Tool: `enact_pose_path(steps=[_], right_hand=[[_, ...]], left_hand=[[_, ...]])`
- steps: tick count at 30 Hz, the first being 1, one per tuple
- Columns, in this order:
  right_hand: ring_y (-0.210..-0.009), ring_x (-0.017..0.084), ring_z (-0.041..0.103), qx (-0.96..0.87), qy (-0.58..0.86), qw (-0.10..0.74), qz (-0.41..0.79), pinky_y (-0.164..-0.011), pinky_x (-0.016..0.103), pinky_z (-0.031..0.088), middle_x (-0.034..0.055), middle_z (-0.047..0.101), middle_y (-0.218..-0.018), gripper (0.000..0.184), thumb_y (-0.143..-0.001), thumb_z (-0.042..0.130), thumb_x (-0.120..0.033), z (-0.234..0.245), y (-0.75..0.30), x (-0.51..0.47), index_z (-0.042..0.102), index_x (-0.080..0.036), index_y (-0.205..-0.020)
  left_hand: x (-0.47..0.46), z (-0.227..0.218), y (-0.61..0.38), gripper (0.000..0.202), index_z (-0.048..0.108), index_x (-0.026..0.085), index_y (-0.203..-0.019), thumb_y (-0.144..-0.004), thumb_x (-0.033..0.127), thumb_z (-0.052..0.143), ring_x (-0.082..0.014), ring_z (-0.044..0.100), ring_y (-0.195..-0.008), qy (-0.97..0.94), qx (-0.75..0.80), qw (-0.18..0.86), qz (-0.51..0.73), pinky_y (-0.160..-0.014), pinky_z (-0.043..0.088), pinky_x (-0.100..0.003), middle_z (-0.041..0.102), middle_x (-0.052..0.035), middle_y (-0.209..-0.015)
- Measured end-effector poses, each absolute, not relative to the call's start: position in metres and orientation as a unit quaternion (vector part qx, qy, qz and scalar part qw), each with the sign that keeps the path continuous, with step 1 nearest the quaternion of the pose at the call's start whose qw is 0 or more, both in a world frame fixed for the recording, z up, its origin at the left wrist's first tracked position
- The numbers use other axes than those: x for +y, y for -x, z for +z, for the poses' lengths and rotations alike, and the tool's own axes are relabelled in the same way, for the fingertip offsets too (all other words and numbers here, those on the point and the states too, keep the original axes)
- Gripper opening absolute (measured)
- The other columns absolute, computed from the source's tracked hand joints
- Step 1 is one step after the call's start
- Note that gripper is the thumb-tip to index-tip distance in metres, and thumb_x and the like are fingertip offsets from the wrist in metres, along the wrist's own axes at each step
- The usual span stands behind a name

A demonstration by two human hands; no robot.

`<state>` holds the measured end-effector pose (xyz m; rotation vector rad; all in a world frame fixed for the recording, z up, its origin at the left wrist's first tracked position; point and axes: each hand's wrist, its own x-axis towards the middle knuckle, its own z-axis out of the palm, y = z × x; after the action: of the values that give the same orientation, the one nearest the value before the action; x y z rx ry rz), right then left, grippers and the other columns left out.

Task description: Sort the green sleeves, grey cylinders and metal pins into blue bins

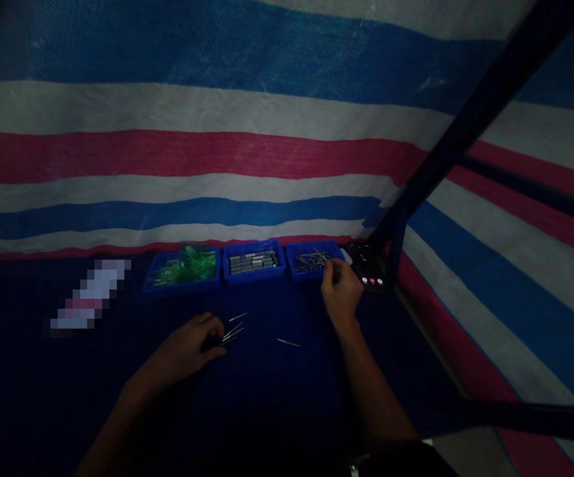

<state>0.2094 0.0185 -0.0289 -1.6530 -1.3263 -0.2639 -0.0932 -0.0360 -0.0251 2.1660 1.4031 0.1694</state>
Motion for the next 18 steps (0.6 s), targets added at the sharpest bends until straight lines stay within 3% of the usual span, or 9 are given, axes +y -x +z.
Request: enact_pose_path(steps=[2,6,13,18], right_hand=[[-0.057,0.019,0.059,-0.536,0.705,0.454,-0.096,-0.058,0.030,0.044,0.0041,0.062,-0.062,0.027,-0.083,0.047,-0.037,-0.030,-0.211,0.021,0.060,-0.014,-0.088],[-0.057,0.019,0.058,-0.588,0.710,0.386,-0.033,-0.057,0.030,0.043,0.0017,0.059,-0.060,0.032,-0.083,0.048,-0.041,-0.032,-0.193,0.015,0.058,-0.015,-0.097],[-0.077,0.016,0.058,-0.842,0.427,0.313,0.103,-0.078,0.032,0.045,0.0047,0.064,-0.082,0.015,-0.085,0.051,-0.028,-0.035,-0.127,-0.027,0.059,-0.018,-0.092],[-0.074,0.015,0.056,-0.875,0.374,0.289,0.101,-0.073,0.030,0.044,0.0028,0.063,-0.077,0.011,-0.086,0.048,-0.022,-0.037,-0.118,-0.036,0.058,-0.019,-0.089]], left_hand=[[-0.036,-0.026,0.091,0.006,0.056,0.021,-0.082,-0.079,0.025,0.053,-0.0202,0.053,-0.087,-0.807,0.521,0.272,0.061,-0.073,0.040,-0.030,0.056,-0.0032,-0.090],[-0.034,-0.026,0.088,0.012,0.056,0.019,-0.077,-0.083,0.024,0.047,-0.0190,0.053,-0.083,-0.811,0.510,0.274,0.086,-0.073,0.039,-0.030,0.057,-0.0033,-0.085],[-0.031,-0.025,0.078,0.017,0.058,0.019,-0.083,-0.086,0.028,0.044,-0.0174,0.056,-0.081,-0.768,0.514,0.330,0.193,-0.075,0.041,-0.029,0.062,-0.0027,-0.084],[-0.034,-0.023,0.071,0.020,0.061,0.019,-0.083,-0.085,0.027,0.043,-0.0152,0.059,-0.077,-0.746,0.503,0.362,0.242,-0.072,0.042,-0.025,0.065,-0.0014,-0.082]])
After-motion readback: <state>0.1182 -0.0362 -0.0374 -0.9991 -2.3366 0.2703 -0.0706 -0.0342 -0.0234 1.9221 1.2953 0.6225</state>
